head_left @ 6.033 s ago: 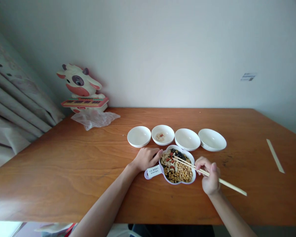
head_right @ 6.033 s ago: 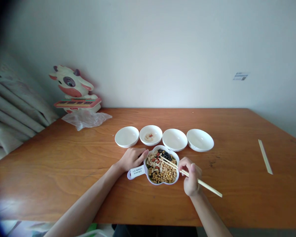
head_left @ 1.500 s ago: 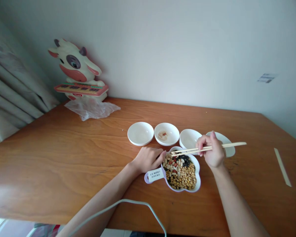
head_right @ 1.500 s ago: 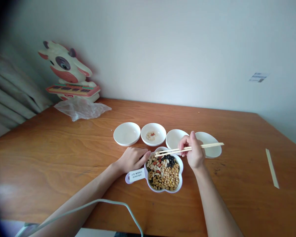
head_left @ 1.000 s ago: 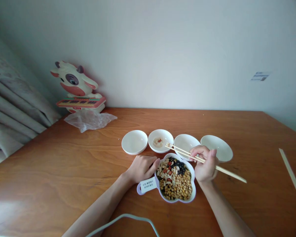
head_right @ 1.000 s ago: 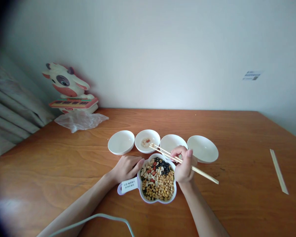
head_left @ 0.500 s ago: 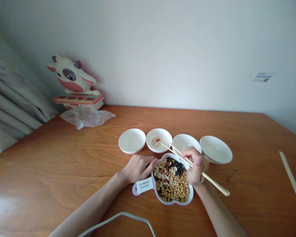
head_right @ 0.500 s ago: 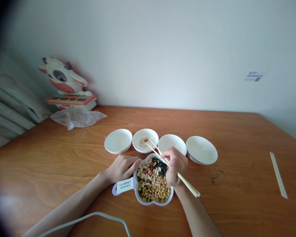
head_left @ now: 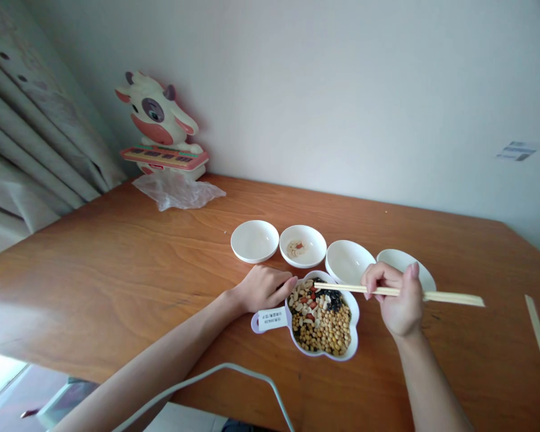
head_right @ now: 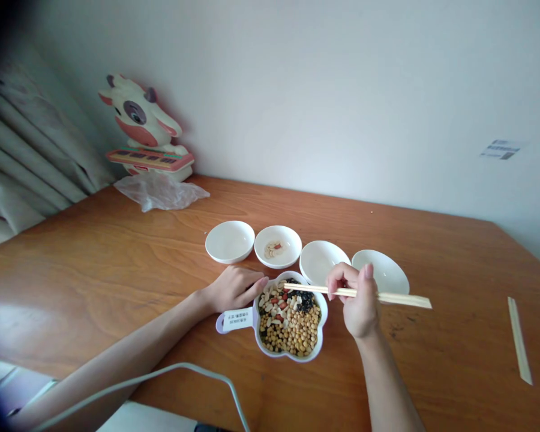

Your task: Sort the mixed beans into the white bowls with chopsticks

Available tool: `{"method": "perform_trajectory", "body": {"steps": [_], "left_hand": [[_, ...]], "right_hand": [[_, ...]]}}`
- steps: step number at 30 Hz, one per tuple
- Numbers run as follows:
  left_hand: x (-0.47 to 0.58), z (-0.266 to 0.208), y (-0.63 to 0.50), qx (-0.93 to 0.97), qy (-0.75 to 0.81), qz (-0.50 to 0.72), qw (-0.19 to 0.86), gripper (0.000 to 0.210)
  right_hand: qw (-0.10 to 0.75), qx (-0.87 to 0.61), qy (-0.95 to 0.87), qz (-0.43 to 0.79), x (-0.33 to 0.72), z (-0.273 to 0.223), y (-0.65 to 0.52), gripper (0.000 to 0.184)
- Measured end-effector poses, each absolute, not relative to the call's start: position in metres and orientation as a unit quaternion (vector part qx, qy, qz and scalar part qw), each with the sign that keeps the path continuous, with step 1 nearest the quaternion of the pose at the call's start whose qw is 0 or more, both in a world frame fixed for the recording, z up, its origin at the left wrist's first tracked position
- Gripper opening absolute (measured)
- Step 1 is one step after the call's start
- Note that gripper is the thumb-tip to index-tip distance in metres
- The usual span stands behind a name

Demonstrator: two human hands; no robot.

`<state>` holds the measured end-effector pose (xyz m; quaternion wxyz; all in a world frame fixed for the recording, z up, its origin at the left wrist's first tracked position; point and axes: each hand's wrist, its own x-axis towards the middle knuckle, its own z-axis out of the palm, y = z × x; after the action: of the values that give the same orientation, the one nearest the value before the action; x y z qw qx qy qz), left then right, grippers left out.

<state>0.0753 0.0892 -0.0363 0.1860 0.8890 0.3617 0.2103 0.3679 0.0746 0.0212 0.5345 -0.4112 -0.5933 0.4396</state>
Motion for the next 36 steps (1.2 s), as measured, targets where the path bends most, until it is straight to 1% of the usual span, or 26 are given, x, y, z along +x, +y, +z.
{"method": "perform_trajectory", "body": {"steps": [2, 4, 11, 17, 28, 36], "left_hand": [[0.075, -0.037, 0.089, 0.889, 0.361, 0.212, 0.185, 0.045], [0.074, -0.037, 0.09, 0.889, 0.362, 0.211, 0.183, 0.045], [0.075, -0.036, 0.09, 0.891, 0.365, 0.202, 0.181, 0.044], [0.075, -0.036, 0.09, 0.888, 0.369, 0.2, 0.189, 0.043], [0.076, -0.035, 0.09, 0.885, 0.368, 0.197, 0.207, 0.043], [0.076, -0.034, 0.089, 0.882, 0.377, 0.19, 0.207, 0.042]], "right_hand": [[0.45, -0.43, -0.6, 0.502, 0.377, 0.025, 0.078, 0.081], [0.39, -0.454, -0.602, 0.528, 0.385, 0.027, 0.082, 0.082], [0.345, -0.494, -0.608, 0.516, 0.41, 0.026, 0.087, 0.085], [0.342, -0.522, -0.593, 0.509, 0.418, 0.023, 0.089, 0.09], [0.355, -0.54, -0.556, 0.522, 0.403, 0.018, 0.092, 0.091], [0.369, -0.535, -0.59, 0.479, 0.397, 0.017, 0.092, 0.081]]}}
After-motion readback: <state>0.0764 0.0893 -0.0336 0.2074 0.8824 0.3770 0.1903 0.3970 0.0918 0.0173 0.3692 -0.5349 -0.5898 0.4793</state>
